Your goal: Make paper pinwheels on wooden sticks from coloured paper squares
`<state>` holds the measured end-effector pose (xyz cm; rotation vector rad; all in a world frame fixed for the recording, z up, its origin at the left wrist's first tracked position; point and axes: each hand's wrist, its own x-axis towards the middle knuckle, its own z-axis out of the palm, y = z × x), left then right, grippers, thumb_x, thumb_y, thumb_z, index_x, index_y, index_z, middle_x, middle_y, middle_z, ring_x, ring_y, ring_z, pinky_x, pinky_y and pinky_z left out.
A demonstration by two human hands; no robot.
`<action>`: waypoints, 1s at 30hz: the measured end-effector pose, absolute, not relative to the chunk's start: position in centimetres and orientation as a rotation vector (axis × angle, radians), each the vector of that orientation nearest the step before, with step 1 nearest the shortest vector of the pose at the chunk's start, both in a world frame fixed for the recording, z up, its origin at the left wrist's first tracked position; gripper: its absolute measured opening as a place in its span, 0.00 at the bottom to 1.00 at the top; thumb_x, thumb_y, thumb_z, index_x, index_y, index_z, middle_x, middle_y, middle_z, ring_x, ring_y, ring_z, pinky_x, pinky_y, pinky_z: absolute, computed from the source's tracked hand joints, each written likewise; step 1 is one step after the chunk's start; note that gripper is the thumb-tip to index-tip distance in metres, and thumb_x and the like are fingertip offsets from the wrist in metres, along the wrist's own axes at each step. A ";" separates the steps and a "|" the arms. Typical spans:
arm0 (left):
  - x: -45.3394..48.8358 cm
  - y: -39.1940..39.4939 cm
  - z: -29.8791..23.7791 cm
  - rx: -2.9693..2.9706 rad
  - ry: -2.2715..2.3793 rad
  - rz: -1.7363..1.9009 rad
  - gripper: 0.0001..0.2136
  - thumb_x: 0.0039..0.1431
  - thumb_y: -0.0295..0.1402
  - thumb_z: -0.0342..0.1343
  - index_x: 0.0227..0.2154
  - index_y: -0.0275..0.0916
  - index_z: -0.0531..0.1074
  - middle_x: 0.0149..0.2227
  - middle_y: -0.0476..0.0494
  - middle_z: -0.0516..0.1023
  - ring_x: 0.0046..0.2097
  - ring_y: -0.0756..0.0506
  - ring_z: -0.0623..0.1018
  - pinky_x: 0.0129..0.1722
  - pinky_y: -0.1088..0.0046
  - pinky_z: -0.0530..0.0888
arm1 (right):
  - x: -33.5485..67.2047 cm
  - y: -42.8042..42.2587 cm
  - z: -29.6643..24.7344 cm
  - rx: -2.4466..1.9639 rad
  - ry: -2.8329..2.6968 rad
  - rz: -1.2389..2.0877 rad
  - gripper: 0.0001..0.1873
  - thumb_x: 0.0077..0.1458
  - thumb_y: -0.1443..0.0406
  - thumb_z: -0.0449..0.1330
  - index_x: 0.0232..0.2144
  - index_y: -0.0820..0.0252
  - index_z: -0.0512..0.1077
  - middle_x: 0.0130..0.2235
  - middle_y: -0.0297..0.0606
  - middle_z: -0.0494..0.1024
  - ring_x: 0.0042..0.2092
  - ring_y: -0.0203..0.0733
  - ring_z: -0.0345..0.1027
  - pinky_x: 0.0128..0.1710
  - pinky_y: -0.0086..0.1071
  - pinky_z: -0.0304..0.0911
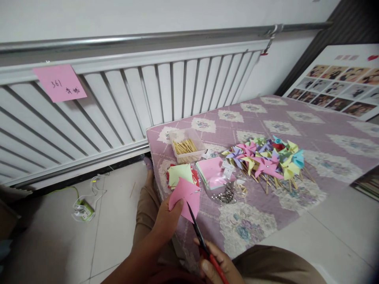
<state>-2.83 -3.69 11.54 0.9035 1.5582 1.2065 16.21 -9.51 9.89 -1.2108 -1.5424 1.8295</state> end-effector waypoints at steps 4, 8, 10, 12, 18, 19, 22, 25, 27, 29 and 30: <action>-2.8 -3.7 11.8 0.869 1.539 1.212 0.10 0.55 0.36 0.53 0.34 0.37 0.74 0.28 0.48 0.73 0.30 0.48 0.69 0.31 0.75 0.67 | 16.2 -9.5 9.8 -1.210 -1.566 1.828 0.27 0.56 0.49 0.54 0.54 0.55 0.67 0.35 0.39 0.76 0.35 0.44 0.69 0.38 0.34 0.66; -2.8 -3.7 11.8 0.842 1.532 1.222 0.09 0.54 0.36 0.54 0.32 0.36 0.75 0.27 0.48 0.73 0.29 0.48 0.69 0.30 0.74 0.67 | 16.1 -9.5 9.4 -1.232 -1.533 1.794 0.27 0.56 0.49 0.55 0.53 0.55 0.67 0.39 0.39 0.76 0.36 0.43 0.68 0.39 0.33 0.65; -2.8 -3.7 11.7 0.849 1.526 1.227 0.10 0.54 0.37 0.54 0.33 0.36 0.75 0.28 0.47 0.74 0.29 0.48 0.70 0.30 0.74 0.67 | 16.0 -9.6 9.0 -1.223 -1.505 1.825 0.28 0.55 0.48 0.55 0.54 0.55 0.67 0.36 0.38 0.75 0.33 0.42 0.67 0.36 0.32 0.64; -2.8 -3.7 11.7 0.854 1.531 1.231 0.10 0.54 0.37 0.54 0.34 0.36 0.75 0.29 0.47 0.74 0.30 0.48 0.70 0.31 0.74 0.68 | 16.0 -9.7 8.6 -1.210 -1.478 1.867 0.30 0.55 0.48 0.55 0.55 0.56 0.66 0.31 0.36 0.73 0.30 0.40 0.65 0.33 0.32 0.64; -2.7 -3.6 11.9 0.846 1.545 1.224 0.11 0.54 0.37 0.53 0.34 0.35 0.75 0.28 0.47 0.74 0.30 0.48 0.70 0.31 0.74 0.67 | 15.9 -9.8 8.3 -1.186 -1.446 1.889 0.32 0.53 0.46 0.55 0.54 0.57 0.67 0.28 0.34 0.69 0.27 0.37 0.62 0.29 0.30 0.62; -2.7 -3.6 12.0 0.843 1.537 1.224 0.11 0.54 0.37 0.53 0.34 0.35 0.74 0.28 0.47 0.74 0.30 0.48 0.69 0.31 0.74 0.67 | 15.9 -9.8 8.4 -1.188 -1.458 1.889 0.31 0.54 0.46 0.55 0.54 0.57 0.66 0.28 0.34 0.70 0.27 0.38 0.62 0.29 0.30 0.62; -2.7 -3.6 12.0 0.839 1.535 1.221 0.11 0.54 0.36 0.54 0.34 0.35 0.75 0.28 0.46 0.74 0.30 0.47 0.70 0.31 0.74 0.68 | 16.1 -9.6 8.6 -1.203 -1.498 1.825 0.29 0.53 0.47 0.56 0.53 0.55 0.68 0.32 0.37 0.73 0.31 0.41 0.66 0.33 0.32 0.64; -2.7 -3.7 11.9 0.839 1.537 1.216 0.11 0.54 0.37 0.54 0.35 0.35 0.75 0.29 0.46 0.74 0.31 0.47 0.71 0.32 0.73 0.68 | 16.1 -9.6 8.4 -1.196 -1.510 1.805 0.29 0.53 0.47 0.56 0.52 0.55 0.69 0.33 0.38 0.74 0.32 0.42 0.67 0.36 0.33 0.65; -2.7 -3.7 11.8 0.840 1.546 1.217 0.11 0.54 0.37 0.54 0.35 0.36 0.75 0.30 0.46 0.75 0.31 0.47 0.71 0.32 0.73 0.68 | 16.1 -9.6 8.1 -1.186 -1.498 1.851 0.30 0.54 0.47 0.55 0.54 0.56 0.68 0.30 0.36 0.73 0.30 0.41 0.66 0.34 0.33 0.66; -2.7 -3.8 11.7 0.837 1.556 1.228 0.11 0.54 0.37 0.54 0.35 0.36 0.75 0.30 0.46 0.75 0.31 0.46 0.71 0.31 0.73 0.68 | 16.0 -9.7 8.0 -1.194 -1.485 1.888 0.32 0.54 0.46 0.55 0.55 0.57 0.66 0.27 0.34 0.72 0.28 0.40 0.65 0.32 0.33 0.65; -2.7 -3.8 11.7 0.832 1.558 1.235 0.11 0.54 0.37 0.54 0.34 0.36 0.75 0.30 0.46 0.75 0.31 0.46 0.72 0.31 0.73 0.69 | 16.0 -9.6 8.1 -1.202 -1.479 1.892 0.33 0.54 0.46 0.55 0.55 0.57 0.66 0.27 0.34 0.72 0.27 0.40 0.65 0.32 0.33 0.65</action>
